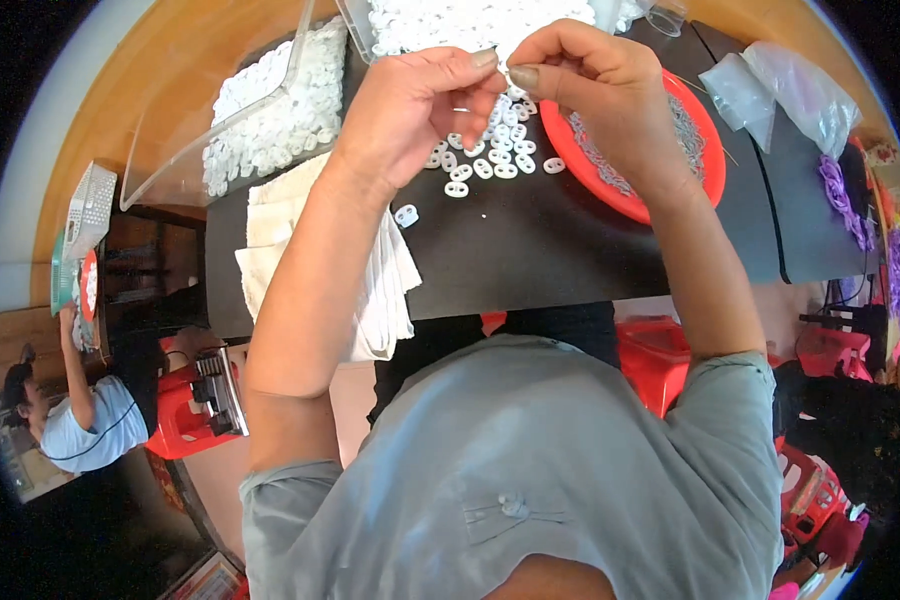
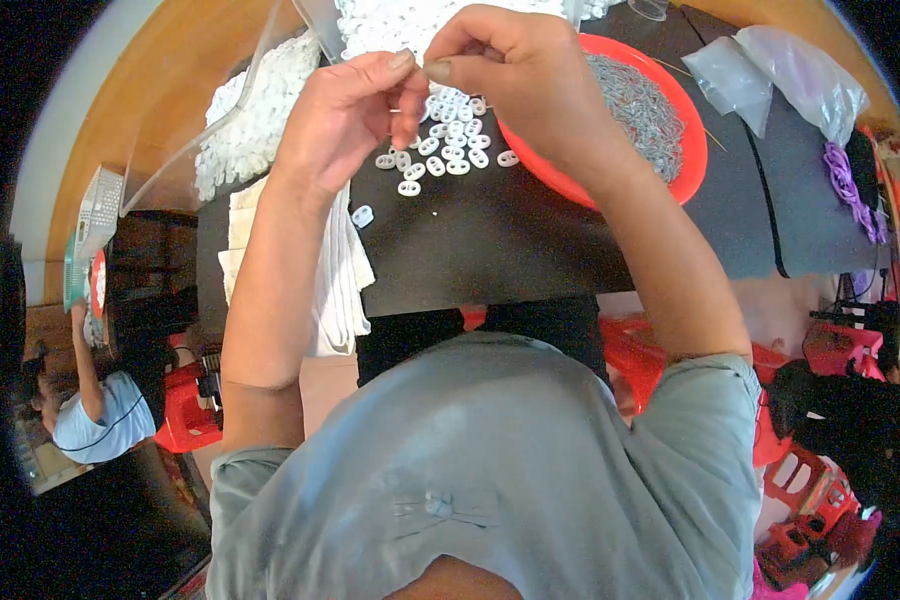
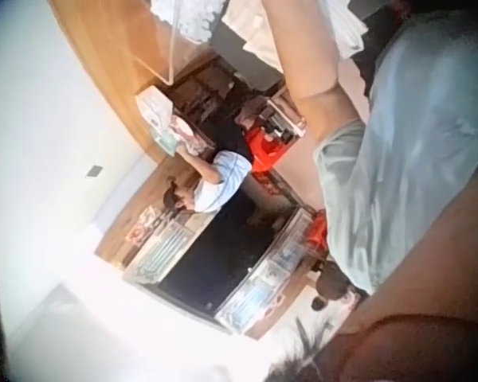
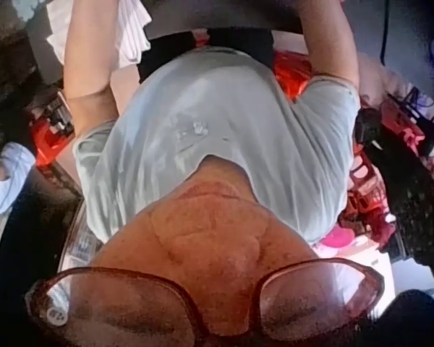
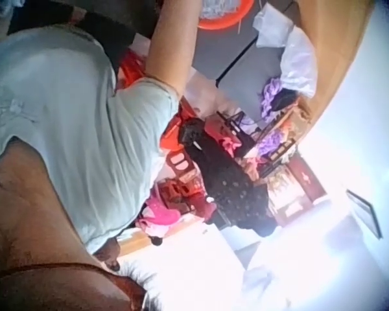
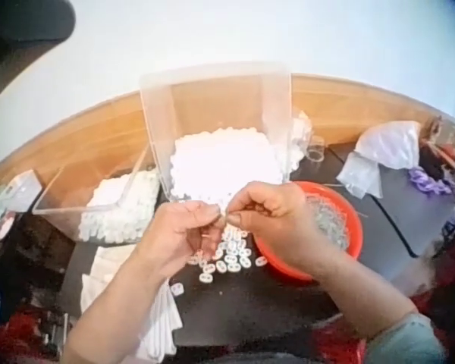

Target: Assembling small metal components into white plastic parts manually.

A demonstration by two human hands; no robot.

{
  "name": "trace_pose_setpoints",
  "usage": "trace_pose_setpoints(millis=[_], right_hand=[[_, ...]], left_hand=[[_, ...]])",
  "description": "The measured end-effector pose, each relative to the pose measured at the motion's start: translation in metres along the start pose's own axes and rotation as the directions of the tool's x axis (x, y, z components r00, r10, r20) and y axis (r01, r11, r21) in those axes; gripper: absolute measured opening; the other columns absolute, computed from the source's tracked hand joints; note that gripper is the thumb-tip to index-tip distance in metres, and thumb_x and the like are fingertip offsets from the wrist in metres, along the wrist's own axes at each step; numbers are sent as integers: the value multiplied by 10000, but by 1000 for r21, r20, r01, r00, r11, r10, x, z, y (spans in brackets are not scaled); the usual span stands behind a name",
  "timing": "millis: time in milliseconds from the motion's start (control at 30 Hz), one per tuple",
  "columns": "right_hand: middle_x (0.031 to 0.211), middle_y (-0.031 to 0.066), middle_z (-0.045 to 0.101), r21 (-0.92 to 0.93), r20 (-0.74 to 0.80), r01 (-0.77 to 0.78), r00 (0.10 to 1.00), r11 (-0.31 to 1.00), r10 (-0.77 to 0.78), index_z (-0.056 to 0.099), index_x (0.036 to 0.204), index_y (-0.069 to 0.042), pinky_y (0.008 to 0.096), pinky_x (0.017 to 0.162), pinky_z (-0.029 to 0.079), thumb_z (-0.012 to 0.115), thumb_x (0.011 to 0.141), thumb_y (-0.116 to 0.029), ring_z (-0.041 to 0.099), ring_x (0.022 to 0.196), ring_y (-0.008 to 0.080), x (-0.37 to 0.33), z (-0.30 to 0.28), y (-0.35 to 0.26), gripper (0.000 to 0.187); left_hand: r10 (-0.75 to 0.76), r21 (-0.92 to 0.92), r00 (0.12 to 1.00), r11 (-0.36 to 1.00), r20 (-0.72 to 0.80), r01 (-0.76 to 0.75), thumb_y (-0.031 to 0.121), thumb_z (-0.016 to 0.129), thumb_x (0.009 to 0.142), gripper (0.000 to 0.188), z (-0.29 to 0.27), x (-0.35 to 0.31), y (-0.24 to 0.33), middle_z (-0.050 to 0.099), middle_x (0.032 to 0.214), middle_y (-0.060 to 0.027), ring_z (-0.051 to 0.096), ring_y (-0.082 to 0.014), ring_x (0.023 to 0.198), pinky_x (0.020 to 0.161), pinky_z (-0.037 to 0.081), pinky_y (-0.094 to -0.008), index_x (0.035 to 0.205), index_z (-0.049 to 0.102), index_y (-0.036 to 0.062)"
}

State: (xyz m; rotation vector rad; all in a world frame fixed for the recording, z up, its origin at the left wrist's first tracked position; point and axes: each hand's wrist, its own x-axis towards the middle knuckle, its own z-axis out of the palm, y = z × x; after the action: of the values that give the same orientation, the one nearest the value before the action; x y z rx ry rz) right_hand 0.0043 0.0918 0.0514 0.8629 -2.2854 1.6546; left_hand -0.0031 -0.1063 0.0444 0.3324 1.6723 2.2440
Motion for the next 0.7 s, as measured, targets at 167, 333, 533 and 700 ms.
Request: trace_pose_setpoints(millis=[167, 333, 533, 700], right_hand=[[735, 2, 624, 192, -93, -202, 971, 960, 222, 667, 928, -1, 181, 578, 374, 645, 861, -70, 544, 670, 44, -2, 2, 7, 99], [699, 7, 618, 329, -93, -308, 930, 893, 355, 657, 913, 1, 193, 549, 344, 640, 861, -88, 534, 625, 51, -5, -4, 22, 104], [692, 10, 616, 341, -72, -313, 932, 886, 356, 652, 915, 2, 194, 546, 339, 631, 870, -97, 542, 621, 58, -5, -6, 22, 110], [693, 10, 615, 348, -56, -301, 939, 888, 340, 648, 924, 3, 191, 545, 339, 622, 874, -90, 539, 621, 53, -6, -4, 22, 108]], left_hand=[[353, 885, 932, 456, -84, -92, 158, 703, 754, 135, -46, 20, -19, 646, 673, -85, 587, -217, 587, 590, 475, -351, 795, 713, 30], [233, 985, 972, 169, -29, -11, 167, 675, 738, 153, -44, 25, -33, 635, 885, -125, 586, -304, 936, 792, 473, -392, 827, 721, 50], [260, 966, 964, 258, -53, -17, 158, 682, 741, 159, -52, 18, -34, 634, 884, -105, 568, -292, 944, 806, 473, -397, 862, 716, 61], [242, 986, 969, 149, 40, -78, 161, 681, 748, 134, -46, 10, -28, 606, 828, -79, 554, -268, 914, 789, 462, -386, 833, 695, 58]])
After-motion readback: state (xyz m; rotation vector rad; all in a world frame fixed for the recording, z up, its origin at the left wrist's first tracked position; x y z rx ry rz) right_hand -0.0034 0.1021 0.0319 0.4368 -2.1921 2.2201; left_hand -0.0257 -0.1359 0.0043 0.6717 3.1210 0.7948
